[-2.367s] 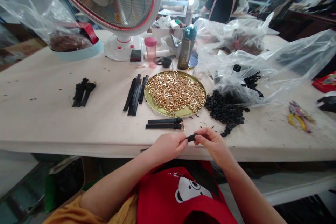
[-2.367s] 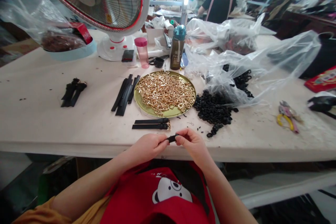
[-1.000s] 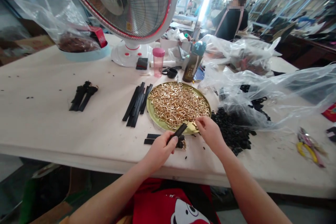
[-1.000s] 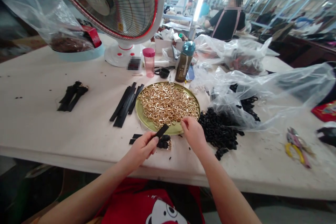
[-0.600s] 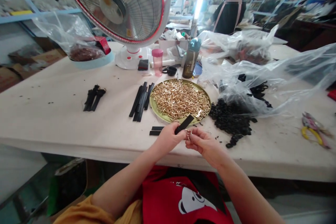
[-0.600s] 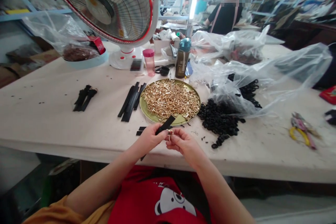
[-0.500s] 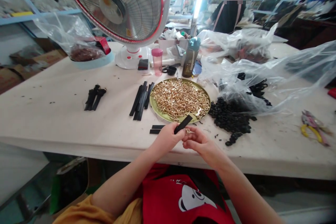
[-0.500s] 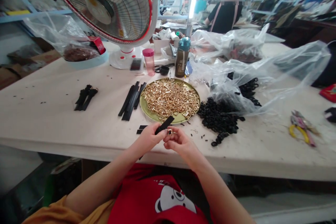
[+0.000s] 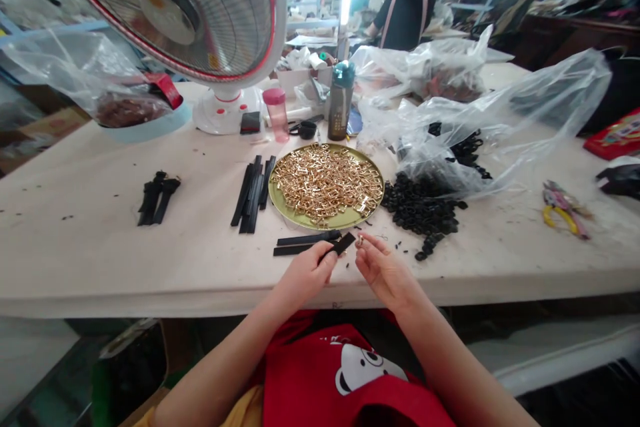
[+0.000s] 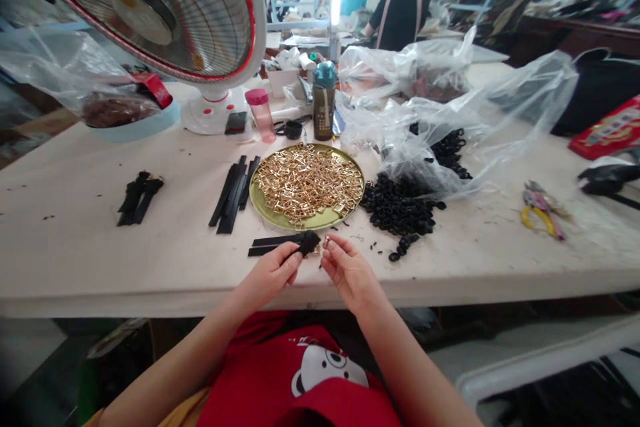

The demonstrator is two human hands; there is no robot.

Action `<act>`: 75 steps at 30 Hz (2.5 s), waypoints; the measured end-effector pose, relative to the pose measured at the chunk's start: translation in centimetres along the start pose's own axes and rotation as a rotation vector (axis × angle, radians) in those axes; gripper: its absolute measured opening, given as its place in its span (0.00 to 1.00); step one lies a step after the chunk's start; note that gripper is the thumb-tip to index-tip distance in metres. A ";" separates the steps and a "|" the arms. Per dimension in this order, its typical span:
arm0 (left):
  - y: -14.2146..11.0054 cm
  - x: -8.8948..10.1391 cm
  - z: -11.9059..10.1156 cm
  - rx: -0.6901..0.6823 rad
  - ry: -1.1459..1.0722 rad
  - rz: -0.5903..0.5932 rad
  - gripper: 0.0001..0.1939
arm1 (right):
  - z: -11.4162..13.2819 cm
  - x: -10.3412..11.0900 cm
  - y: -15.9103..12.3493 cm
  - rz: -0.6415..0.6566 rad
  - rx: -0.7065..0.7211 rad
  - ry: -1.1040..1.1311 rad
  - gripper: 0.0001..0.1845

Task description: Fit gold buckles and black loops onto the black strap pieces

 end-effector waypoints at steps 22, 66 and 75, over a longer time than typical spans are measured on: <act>-0.9 -1.1 0.7 -0.048 0.216 0.153 0.16 | -2.6 -0.2 -1.0 0.014 0.051 -0.225 0.18; 2.2 -2.5 4.5 0.176 -0.291 0.139 0.16 | -0.8 -1.6 -1.2 0.200 0.220 -0.804 0.11; 3.9 -1.8 3.7 0.131 -0.106 0.166 0.12 | 10.8 4.2 2.4 -0.219 0.512 -1.689 0.09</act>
Point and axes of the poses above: each hand's wrist, its own y-axis towards the middle knuckle, its own x-axis out of the back of the hand, z = x × y, the point moved 8 cm from there along y, towards the middle knuckle, and after that the axes turned 10 degrees about z, right-handed, at the moved point
